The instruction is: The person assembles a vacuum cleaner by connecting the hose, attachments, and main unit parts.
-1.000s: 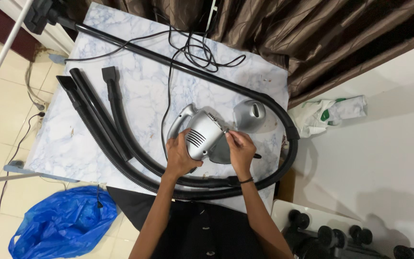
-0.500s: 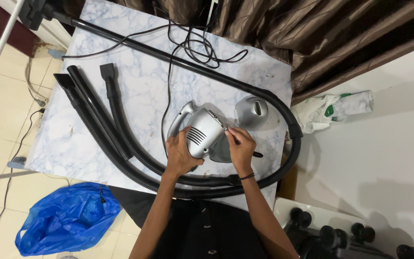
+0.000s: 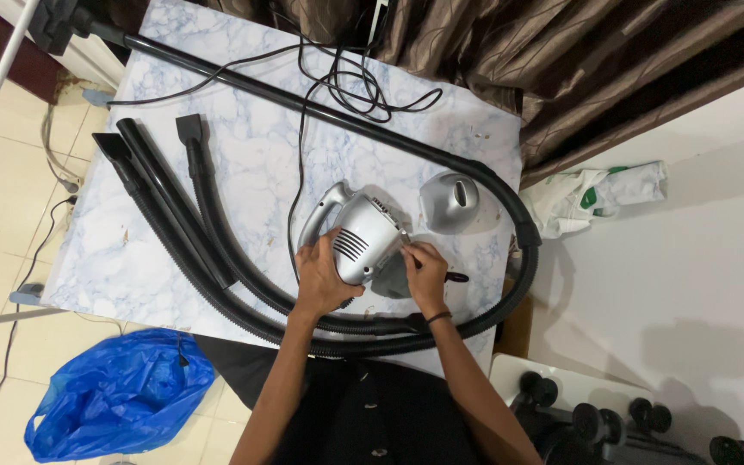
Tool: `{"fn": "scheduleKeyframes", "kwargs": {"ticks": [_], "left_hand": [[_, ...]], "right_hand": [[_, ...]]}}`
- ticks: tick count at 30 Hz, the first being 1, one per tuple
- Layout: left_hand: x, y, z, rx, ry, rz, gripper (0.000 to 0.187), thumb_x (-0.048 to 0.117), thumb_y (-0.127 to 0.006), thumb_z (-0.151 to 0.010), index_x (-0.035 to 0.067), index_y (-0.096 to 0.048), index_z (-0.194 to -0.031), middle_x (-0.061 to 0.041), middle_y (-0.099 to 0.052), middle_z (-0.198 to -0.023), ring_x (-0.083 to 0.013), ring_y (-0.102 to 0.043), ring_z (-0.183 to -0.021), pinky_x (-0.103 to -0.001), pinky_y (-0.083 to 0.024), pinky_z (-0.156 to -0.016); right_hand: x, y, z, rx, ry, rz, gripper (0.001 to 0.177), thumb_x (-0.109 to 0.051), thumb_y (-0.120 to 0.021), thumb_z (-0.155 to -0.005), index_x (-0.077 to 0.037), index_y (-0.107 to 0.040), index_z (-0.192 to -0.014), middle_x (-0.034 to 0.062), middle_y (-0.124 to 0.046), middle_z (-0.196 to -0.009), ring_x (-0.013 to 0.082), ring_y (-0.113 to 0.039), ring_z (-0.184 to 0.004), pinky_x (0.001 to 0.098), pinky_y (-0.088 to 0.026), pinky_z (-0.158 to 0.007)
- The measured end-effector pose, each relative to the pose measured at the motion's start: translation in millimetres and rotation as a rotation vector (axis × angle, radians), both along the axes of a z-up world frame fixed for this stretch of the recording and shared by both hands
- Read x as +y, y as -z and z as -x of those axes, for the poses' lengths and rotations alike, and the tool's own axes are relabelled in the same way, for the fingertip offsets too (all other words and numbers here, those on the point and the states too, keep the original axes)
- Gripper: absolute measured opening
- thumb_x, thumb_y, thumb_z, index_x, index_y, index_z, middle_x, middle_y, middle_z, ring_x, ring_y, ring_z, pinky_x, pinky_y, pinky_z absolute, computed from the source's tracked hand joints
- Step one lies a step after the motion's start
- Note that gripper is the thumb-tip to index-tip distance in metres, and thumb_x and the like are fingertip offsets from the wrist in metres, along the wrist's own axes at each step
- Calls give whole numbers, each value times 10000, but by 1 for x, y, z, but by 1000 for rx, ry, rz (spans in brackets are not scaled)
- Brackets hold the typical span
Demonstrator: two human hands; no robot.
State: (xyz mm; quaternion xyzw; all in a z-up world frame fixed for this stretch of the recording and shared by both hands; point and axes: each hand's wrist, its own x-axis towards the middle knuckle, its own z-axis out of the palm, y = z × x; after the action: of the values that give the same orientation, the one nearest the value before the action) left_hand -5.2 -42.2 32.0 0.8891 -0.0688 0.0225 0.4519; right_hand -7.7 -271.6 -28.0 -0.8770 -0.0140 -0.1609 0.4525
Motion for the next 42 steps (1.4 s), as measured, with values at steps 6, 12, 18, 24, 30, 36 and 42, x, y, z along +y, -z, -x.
{"fn": "scheduleKeyframes", "kwargs": {"ticks": [6, 12, 18, 24, 30, 36, 42], "left_hand": [[0, -3, 2, 42, -8, -44, 1107, 253, -928, -404, 47, -443, -1378, -227, -662, -1137, -436, -561, -1053, -507, -295, -1083], [0, -3, 2, 26, -14, -40, 1115, 258, -929, -400, 50, -443, -1383, -214, -659, -1172, -422, -567, -1070, -501, -307, -1070], [0, 2, 2, 102, -13, -69, 1111, 255, -917, -435, 67, -438, -1420, -194, -675, -1109, -414, -580, -1061, -486, -317, -1120], [0, 2, 0, 26, -7, -46, 1117, 268, -926, -408, 38, -432, -1383, -219, -662, -1152, -431, -583, -1054, -516, -292, -1072], [0, -4, 0, 91, 1, -70, 1116, 277, -920, -413, 39, -438, -1391, -206, -667, -1109, -408, -582, -1032, -496, -300, -1089], [0, -1, 2, 11, -3, -43, 1108, 273, -924, -398, 21, -449, -1366, -218, -667, -1136, -415, -579, -1015, -501, -306, -1060], [-1, -1, 2, 53, -18, -64, 1098, 272, -911, -431, 38, -448, -1398, -210, -673, -1099, -428, -572, -1032, -496, -321, -1068]], "right_hand": [[-1, -17, 6, 35, 194, -188, 127, -32, -764, -901, 38, -763, -1007, 114, -748, -984, 158, -681, -760, 272, -542, -666], [14, -58, 4, -72, 175, -234, 146, -46, -792, -889, 16, -761, -1017, 106, -740, -1013, 153, -685, -769, 271, -552, -663], [27, -66, -10, -214, 106, -30, 114, -35, -785, -910, -1, -760, -1016, 115, -736, -1019, 220, -714, -839, 296, -562, -724], [23, -54, -12, -112, 129, -136, 111, -38, -783, -898, 4, -760, -997, 109, -746, -1005, 168, -694, -769, 274, -546, -656], [7, -15, -6, 64, 147, -280, 91, -39, -762, -926, 28, -747, -986, 79, -723, -953, 101, -569, -658, 239, -458, -576], [-7, -9, -3, 58, 121, -349, 113, -46, -759, -916, 10, -746, -1013, 14, -727, -882, 24, -614, -721, 193, -483, -627], [1, -10, -20, 151, 134, -491, 110, -47, -780, -922, 13, -751, -1009, 12, -716, -828, 28, -577, -675, 191, -441, -591]]}}
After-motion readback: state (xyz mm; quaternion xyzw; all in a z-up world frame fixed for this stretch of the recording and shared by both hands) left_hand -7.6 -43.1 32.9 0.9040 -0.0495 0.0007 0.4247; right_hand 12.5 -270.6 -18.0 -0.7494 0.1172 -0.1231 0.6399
